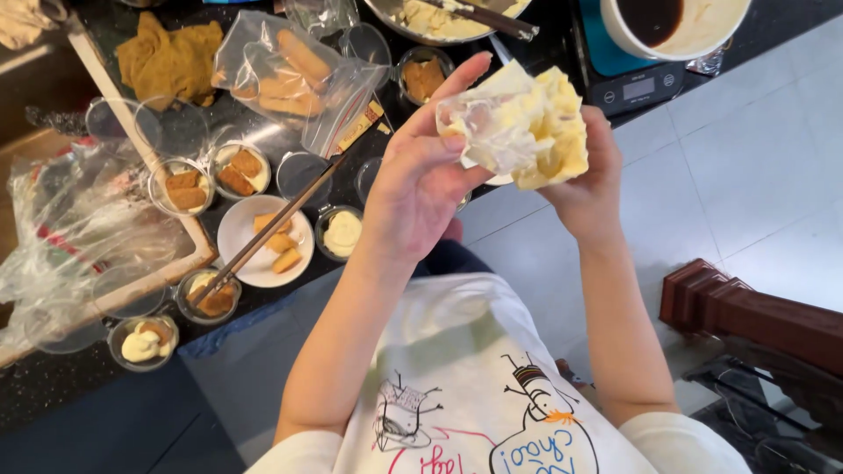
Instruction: The person dips ladyfinger biscuits into a bowl of coffee using chopsticks and places them into small glass cups. They then cut open a piping bag of cream, squeeze mascarpone cream onto the layered cups, and use a spatula to spread and add cream over the desserts.
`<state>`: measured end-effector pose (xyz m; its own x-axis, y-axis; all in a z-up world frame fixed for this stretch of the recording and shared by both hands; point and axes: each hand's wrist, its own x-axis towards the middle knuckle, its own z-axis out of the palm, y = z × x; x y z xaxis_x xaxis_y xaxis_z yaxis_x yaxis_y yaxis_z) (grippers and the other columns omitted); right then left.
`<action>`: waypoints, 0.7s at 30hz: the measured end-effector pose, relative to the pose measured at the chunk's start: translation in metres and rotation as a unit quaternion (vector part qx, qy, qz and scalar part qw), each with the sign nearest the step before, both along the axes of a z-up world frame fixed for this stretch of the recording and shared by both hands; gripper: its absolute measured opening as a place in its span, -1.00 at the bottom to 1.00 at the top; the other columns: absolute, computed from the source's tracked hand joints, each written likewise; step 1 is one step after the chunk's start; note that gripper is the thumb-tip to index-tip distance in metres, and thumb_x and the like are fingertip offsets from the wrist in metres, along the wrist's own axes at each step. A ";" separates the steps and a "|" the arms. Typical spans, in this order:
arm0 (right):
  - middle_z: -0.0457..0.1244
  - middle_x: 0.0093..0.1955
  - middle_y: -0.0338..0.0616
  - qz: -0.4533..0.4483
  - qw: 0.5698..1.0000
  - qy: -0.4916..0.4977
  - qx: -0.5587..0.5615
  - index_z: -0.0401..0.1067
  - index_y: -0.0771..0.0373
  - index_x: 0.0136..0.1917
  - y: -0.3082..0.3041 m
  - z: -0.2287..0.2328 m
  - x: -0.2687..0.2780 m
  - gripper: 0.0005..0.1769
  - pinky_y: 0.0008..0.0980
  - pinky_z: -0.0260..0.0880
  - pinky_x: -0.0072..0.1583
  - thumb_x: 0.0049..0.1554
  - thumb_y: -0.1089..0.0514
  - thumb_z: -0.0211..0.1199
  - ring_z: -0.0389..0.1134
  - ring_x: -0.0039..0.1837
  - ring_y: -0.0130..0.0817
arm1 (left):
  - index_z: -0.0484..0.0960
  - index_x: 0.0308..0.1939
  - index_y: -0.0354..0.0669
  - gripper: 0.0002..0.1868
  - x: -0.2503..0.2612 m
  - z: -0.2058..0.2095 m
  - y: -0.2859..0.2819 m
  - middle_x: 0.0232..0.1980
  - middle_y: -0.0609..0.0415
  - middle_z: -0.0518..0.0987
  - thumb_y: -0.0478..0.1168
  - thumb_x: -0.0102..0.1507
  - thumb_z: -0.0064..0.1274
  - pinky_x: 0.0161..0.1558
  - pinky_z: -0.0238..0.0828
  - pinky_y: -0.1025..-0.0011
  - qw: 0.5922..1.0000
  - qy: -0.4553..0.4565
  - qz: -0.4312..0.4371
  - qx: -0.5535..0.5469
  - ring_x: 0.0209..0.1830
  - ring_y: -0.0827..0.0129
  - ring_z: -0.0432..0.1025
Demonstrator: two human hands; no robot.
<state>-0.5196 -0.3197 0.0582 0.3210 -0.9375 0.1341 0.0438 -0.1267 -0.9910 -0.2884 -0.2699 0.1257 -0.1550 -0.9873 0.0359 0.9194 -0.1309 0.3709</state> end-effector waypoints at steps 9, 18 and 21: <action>0.32 0.14 -0.24 0.004 0.988 -0.112 0.107 0.41 0.32 0.18 -0.028 0.027 -0.022 -0.54 -0.56 0.33 0.26 -0.03 0.36 0.10 0.31 0.18 -0.52 | 0.13 0.59 -0.44 -0.23 -0.015 -0.004 -0.017 0.58 -0.13 0.25 -0.36 0.30 -0.01 0.47 0.37 0.10 0.999 0.011 0.043 0.018 0.49 0.12 0.34; 0.33 -0.06 -0.28 0.078 0.982 0.048 0.167 0.47 0.36 0.00 -0.069 0.042 -0.040 -0.86 -0.57 0.36 0.06 0.13 0.41 0.28 0.33 0.00 -0.57 | 0.61 0.01 -0.44 -0.81 -0.035 -0.034 -0.014 0.70 -0.11 0.06 -0.45 0.33 0.05 0.03 0.43 0.52 0.995 0.017 0.098 0.023 0.35 0.23 0.40; 0.33 -0.06 -0.27 0.098 0.980 0.067 0.160 0.48 0.39 -0.03 -0.076 0.037 -0.040 -0.89 -0.56 0.37 0.04 0.14 0.42 0.29 0.33 -0.02 -0.57 | 0.62 0.00 -0.38 -0.78 -0.041 -0.028 -0.017 0.74 -0.11 0.04 -0.46 0.27 0.05 0.24 0.40 0.34 0.993 0.010 0.110 0.044 0.44 0.16 0.34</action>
<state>-0.5597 -0.3952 0.0954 0.4945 -0.8430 -0.2118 -0.0969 0.1887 -0.9772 -0.3292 -0.2870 0.0978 0.0650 -0.9966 -0.0513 0.9361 0.0430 0.3492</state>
